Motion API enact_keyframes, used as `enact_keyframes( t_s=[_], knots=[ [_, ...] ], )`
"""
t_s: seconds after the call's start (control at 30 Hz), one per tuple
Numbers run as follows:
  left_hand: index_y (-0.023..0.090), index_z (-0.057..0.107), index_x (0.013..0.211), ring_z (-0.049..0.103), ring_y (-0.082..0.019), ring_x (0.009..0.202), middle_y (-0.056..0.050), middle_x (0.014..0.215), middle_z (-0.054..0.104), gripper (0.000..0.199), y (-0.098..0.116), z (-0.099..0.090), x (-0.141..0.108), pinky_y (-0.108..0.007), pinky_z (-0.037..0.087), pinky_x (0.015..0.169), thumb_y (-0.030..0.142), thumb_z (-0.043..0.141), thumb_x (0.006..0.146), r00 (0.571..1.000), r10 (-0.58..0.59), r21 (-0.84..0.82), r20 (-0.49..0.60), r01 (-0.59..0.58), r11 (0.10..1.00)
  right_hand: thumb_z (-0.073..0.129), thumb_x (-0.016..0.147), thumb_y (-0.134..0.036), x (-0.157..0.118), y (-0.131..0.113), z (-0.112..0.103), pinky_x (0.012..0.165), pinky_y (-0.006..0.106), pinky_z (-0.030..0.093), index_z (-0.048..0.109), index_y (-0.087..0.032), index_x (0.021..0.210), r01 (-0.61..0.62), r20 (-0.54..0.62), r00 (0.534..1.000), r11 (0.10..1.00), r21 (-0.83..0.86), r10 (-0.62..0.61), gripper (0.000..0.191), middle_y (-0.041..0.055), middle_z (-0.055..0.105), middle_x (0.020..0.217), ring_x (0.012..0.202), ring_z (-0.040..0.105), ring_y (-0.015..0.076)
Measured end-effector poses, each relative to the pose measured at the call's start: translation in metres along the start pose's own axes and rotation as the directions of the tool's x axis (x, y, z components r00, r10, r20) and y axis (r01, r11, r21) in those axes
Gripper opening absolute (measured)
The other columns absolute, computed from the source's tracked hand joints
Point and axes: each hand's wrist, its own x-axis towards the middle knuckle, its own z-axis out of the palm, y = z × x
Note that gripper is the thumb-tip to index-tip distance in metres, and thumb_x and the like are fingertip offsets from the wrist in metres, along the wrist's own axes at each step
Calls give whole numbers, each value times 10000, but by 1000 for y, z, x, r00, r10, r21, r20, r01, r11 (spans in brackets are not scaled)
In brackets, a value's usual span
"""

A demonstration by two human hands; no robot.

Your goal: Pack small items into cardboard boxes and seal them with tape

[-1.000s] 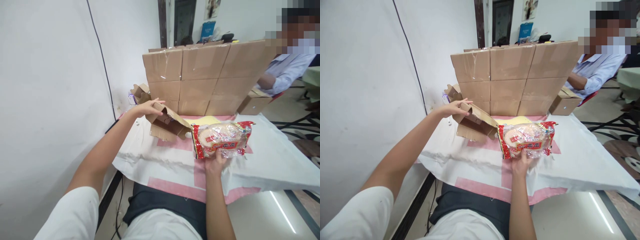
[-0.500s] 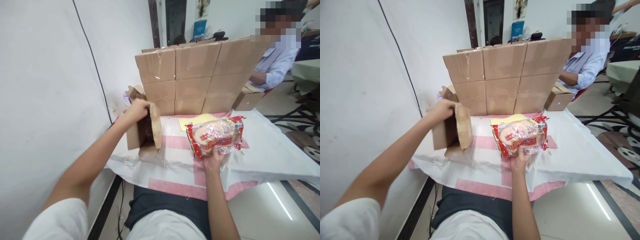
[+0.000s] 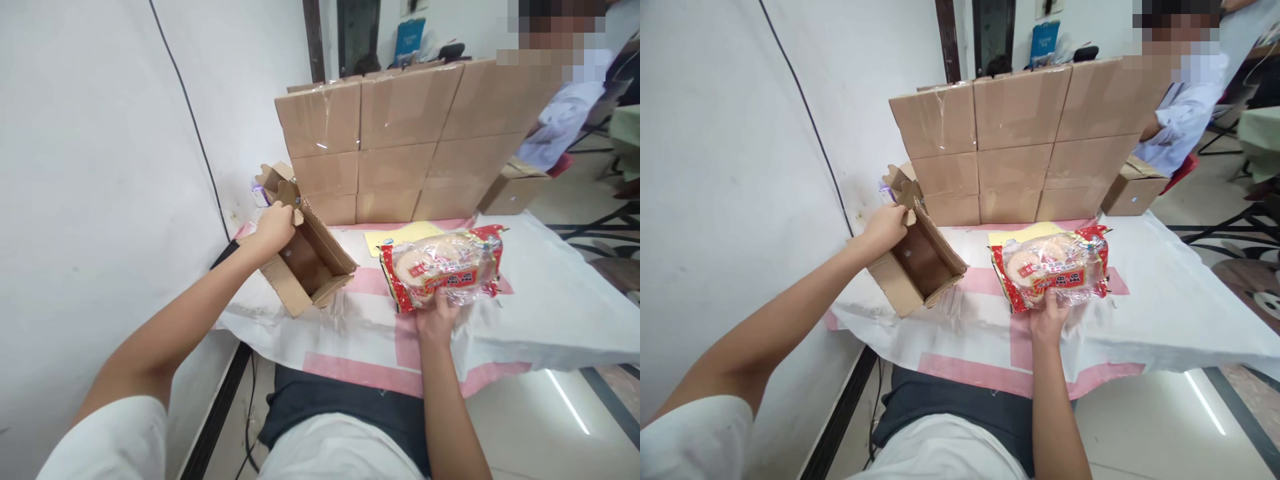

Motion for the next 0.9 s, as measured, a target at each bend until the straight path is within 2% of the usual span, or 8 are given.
enact_keyframes(
  t_s=[0.1,0.2,0.27,0.33,0.5,0.6,0.7,0.9],
  knots=[
    [153,639,1126,670,-310,1037,-158,1094,708,322,3,3,-7,-399,534,863,67,466,868,990,21,-23,-140,-25,999,856,695,-306,0,-1,1,934,370,583,627,-280,1256,4,10,1000,1000,10,-4,607,35,648,1339,1170,650,194],
    [168,602,1218,648,-294,1107,-147,1143,701,331,6,11,-14,-407,519,930,122,412,951,934,167,-14,-316,-181,983,851,702,-309,-1,-1,1,937,358,581,633,-262,1246,8,17,1000,1000,-5,-7,589,41,669,1305,1141,665,187],
    [163,617,1184,644,-279,1124,-139,1137,701,313,7,16,-15,-391,513,950,116,408,955,905,310,8,-292,-322,947,848,704,-313,-1,-1,1,940,358,580,636,-258,1230,7,16,1000,1000,-18,-6,569,36,681,1282,1116,677,183],
    [157,617,1167,651,-275,1116,-138,1154,697,308,5,16,-12,-383,517,935,97,424,935,895,369,9,-251,-379,926,845,709,-314,-1,0,0,952,359,575,635,-256,1227,8,9,1000,1000,-25,-8,561,33,683,1277,1117,678,181],
    [194,582,1221,693,-275,1005,-106,1142,714,379,0,-5,3,-384,524,848,70,460,885,926,339,23,-167,-340,940,849,694,-315,0,2,-1,991,428,562,623,-251,1245,8,1,1000,1000,-26,-7,598,52,663,1312,1189,647,218],
    [201,579,1239,700,-269,1013,-96,1150,728,430,4,-12,8,-363,520,843,50,489,847,928,340,22,-154,-341,940,856,694,-310,0,2,-1,1006,415,554,624,-248,1253,6,7,1000,1000,-11,-6,608,54,662,1316,1197,645,211],
    [193,585,1250,704,-269,1045,-100,1174,732,424,10,-7,10,-358,526,855,56,481,863,932,317,4,-175,-321,947,858,705,-313,-1,1,-1,981,369,564,628,-254,1251,0,7,1000,1000,11,0,596,47,655,1335,1153,666,186],
    [189,564,1331,687,-275,1149,-98,1282,706,461,8,8,9,-383,540,933,85,482,889,911,302,-75,-280,-335,939,841,714,-307,-1,-1,-1,952,382,582,624,-281,1274,8,28,1000,1000,-26,-7,601,30,664,1323,1169,662,194]
  ],
)
